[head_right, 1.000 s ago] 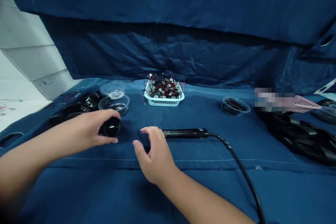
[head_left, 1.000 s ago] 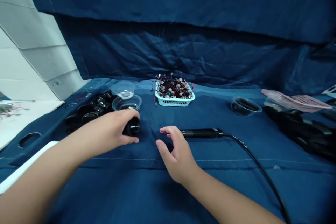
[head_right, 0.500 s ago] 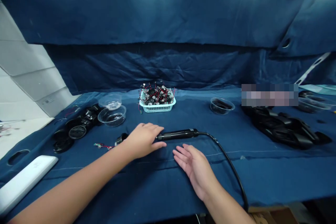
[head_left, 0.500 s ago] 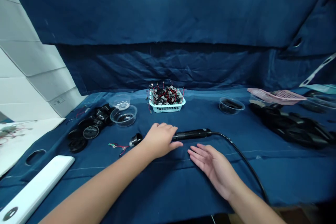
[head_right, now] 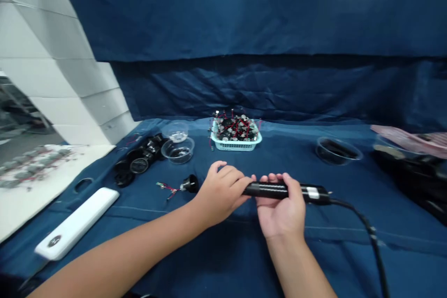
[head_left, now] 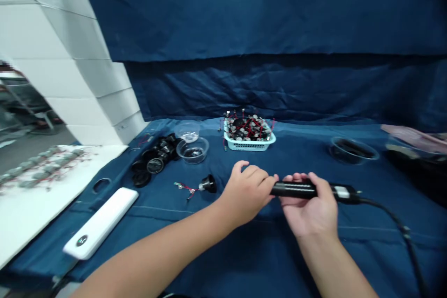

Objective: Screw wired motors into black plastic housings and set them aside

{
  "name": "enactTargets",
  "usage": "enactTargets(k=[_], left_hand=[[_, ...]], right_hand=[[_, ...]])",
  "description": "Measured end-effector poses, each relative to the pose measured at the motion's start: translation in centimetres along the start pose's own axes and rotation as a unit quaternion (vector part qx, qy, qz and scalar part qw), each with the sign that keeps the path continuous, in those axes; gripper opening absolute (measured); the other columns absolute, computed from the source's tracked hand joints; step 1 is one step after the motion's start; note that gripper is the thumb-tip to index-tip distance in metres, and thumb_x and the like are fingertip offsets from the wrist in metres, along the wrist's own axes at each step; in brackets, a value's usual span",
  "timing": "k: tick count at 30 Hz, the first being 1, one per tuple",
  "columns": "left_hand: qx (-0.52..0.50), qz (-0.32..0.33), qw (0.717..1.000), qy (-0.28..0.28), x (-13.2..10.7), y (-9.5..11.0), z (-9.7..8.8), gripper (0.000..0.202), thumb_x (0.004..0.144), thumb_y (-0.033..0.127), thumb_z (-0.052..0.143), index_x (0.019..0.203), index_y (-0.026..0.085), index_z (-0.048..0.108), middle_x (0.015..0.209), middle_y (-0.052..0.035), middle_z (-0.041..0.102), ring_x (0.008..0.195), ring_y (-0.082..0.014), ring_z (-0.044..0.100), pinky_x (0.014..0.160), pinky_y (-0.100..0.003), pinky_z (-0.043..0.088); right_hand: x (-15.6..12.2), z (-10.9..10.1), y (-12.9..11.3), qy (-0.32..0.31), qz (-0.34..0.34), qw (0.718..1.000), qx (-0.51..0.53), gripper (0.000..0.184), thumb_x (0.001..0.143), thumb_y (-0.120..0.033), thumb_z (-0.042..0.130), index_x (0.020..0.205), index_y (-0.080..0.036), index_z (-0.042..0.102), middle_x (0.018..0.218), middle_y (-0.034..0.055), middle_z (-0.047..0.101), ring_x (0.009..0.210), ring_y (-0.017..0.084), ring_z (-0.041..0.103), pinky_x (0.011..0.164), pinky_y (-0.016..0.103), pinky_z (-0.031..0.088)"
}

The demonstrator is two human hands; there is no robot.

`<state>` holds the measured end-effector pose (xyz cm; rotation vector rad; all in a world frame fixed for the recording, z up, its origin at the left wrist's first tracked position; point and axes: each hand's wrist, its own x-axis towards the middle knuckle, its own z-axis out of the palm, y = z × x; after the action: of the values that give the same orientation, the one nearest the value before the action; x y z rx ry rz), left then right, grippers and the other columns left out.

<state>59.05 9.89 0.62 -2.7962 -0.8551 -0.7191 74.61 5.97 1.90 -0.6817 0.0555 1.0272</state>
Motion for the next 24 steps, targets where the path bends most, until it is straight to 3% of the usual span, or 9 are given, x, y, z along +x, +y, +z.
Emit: enactTargets(k=[3,6,7,10,13,15,19,24], left_hand=[[-0.026,0.024,0.997,0.067,0.4,-1.2,-1.9,0.036,0.107,0.047,0.056,0.131,0.022,0.064,0.121,-0.0071,0.074,0.113,-0.0234,0.065,0.11,-0.05,0.038],[-0.09,0.017,0.996,-0.01,1.0,-5.1,-5.1,0.047,0.101,0.056,0.064,0.137,0.026,0.062,0.127,-0.0056,0.073,0.121,-0.0205,0.065,0.107,-0.038,0.046],[-0.088,-0.044,0.994,-0.04,1.0,-7.1,-6.1,0.042,0.103,0.053,0.061,0.137,0.028,0.062,0.13,-0.0032,0.072,0.124,-0.0171,0.063,0.109,-0.033,0.046],[-0.041,-0.159,0.982,-0.092,0.4,-13.9,-7.9,0.029,0.109,0.031,0.046,0.126,0.02,0.068,0.126,-0.009,0.073,0.12,-0.0205,0.065,0.107,-0.036,0.049],[0.001,-0.24,0.945,-0.22,-0.5,-19.8,-7.5,0.021,0.101,0.03,0.064,0.112,0.015,0.073,0.11,-0.011,0.075,0.105,-0.0229,0.07,0.099,-0.04,0.054],[0.012,-0.266,0.915,-0.303,-1.0,-22.2,-6.5,0.026,0.099,0.037,0.068,0.113,0.014,0.073,0.109,-0.0083,0.075,0.101,-0.0209,0.071,0.097,-0.042,0.057],[0.024,-0.286,0.874,-0.392,-1.2,-23.9,-4.8,0.032,0.1,0.043,0.068,0.113,0.014,0.072,0.111,-0.0074,0.075,0.103,-0.0204,0.071,0.099,-0.043,0.058],[0.031,-0.293,0.852,-0.432,-0.8,-24.5,-4.1,0.031,0.1,0.043,0.069,0.111,0.014,0.072,0.107,-0.0063,0.074,0.097,-0.0189,0.071,0.093,-0.04,0.06]], right_hand=[[0.2,2.9,-0.5,-0.046,-0.018,0.999,-0.021,0.011,0.086,-0.016,0.064,0.077,-0.018,0.058,0.068,-0.0049,0.057,0.057,0.011,0.059,0.069,0.036,0.068],[2.0,4.6,-1.8,-0.062,-0.028,0.997,-0.032,0.009,0.083,-0.016,0.062,0.075,-0.017,0.057,0.067,-0.0046,0.053,0.054,0.009,0.052,0.057,0.03,0.061],[2.8,4.8,-2.2,-0.058,-0.03,0.997,-0.031,0.009,0.082,-0.016,0.062,0.074,-0.017,0.057,0.067,-0.0043,0.052,0.054,0.009,0.051,0.055,0.028,0.059],[5.3,4.2,-2.8,-0.042,-0.029,0.998,-0.037,0.012,0.081,-0.016,0.062,0.072,-0.017,0.054,0.065,-0.004,0.052,0.054,0.009,0.05,0.053,0.027,0.057],[6.9,2.9,-2.2,-0.03,-0.015,0.998,-0.05,0.015,0.083,-0.016,0.06,0.07,-0.017,0.052,0.063,-0.0044,0.051,0.053,0.009,0.05,0.053,0.027,0.057],[7.1,2.2,-1.6,-0.026,-0.001,0.998,-0.054,0.015,0.084,-0.016,0.06,0.071,-0.018,0.052,0.063,-0.0045,0.051,0.053,0.009,0.051,0.055,0.028,0.059],[6.7,1.6,-1.1,-0.028,0.007,0.998,-0.062,0.015,0.085,-0.018,0.061,0.072,-0.017,0.053,0.065,-0.0036,0.055,0.054,0.01,0.054,0.061,0.032,0.064],[6.0,1.6,-1.3,-0.035,0.014,0.998,-0.059,0.012,0.085,-0.02,0.064,0.076,-0.018,0.055,0.07,-0.0028,0.058,0.054,0.009,0.054,0.063,0.032,0.065]])
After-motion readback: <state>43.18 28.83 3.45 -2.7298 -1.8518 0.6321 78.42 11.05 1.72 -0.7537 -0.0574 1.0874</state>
